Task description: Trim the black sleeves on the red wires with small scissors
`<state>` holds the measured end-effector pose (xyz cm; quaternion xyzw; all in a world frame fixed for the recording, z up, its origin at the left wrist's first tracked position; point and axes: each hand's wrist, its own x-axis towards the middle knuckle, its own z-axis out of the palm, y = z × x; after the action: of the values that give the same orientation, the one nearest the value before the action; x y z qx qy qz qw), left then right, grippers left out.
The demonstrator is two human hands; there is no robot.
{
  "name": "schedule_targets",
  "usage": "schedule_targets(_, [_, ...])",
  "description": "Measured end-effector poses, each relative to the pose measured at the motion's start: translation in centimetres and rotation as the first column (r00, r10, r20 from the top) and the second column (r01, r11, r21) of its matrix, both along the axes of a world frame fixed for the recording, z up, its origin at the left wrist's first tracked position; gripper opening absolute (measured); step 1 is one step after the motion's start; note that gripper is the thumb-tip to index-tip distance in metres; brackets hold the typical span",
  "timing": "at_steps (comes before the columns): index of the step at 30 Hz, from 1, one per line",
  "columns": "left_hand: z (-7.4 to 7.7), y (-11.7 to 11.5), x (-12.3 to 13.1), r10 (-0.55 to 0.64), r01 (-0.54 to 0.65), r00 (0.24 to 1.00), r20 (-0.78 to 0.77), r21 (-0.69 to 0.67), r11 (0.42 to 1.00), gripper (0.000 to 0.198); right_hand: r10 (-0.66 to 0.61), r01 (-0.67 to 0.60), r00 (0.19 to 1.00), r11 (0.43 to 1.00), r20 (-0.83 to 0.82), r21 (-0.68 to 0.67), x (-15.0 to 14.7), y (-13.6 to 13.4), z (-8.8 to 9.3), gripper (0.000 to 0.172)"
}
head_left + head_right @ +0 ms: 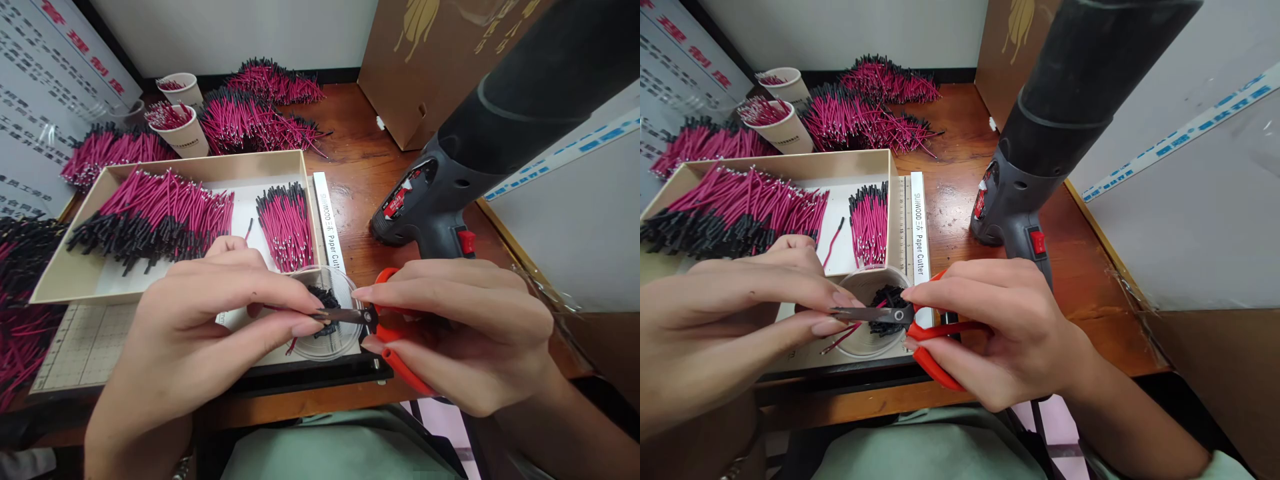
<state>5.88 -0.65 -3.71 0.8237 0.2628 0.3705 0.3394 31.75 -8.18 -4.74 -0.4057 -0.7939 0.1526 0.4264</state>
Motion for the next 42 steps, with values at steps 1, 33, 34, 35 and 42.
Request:
schedule_targets(1, [0.07,0.04,-0.02,0.001,-0.001,1.000,-0.001,0.000,1.000,0.013,0.005,-0.005,1.000,1.000,-0.008,0.001,0.00,-0.02,-0.02,0.027])
schedule_targets(33, [0.32,-0.09,-0.01,-0.001,0.001,1.000,-0.005,0.019,1.000,0.017,0.009,-0.008,1.000,1.000,0.022,-0.017,0.25,-0.12,0.13,0.032])
schedule_targets(34, [0.26,0.03,-0.09,-0.003,0.003,1.000,-0.003,0.019,1.000,0.017,0.013,-0.013,1.000,1.000,0.026,-0.015,0.28,-0.13,0.16,0.031])
schedule_targets(35, [0.21,0.12,-0.16,-0.001,0.001,1.000,-0.002,0.015,1.000,0.017,0.015,-0.015,0.999,1.000,0.034,-0.014,0.32,-0.13,0.17,0.030])
schedule_targets(42, [0.20,-0.29,0.02,0.003,-0.003,0.999,0.033,0.004,1.000,0.018,0.006,-0.008,0.998,0.999,0.056,0.031,0.33,-0.12,0.07,0.023])
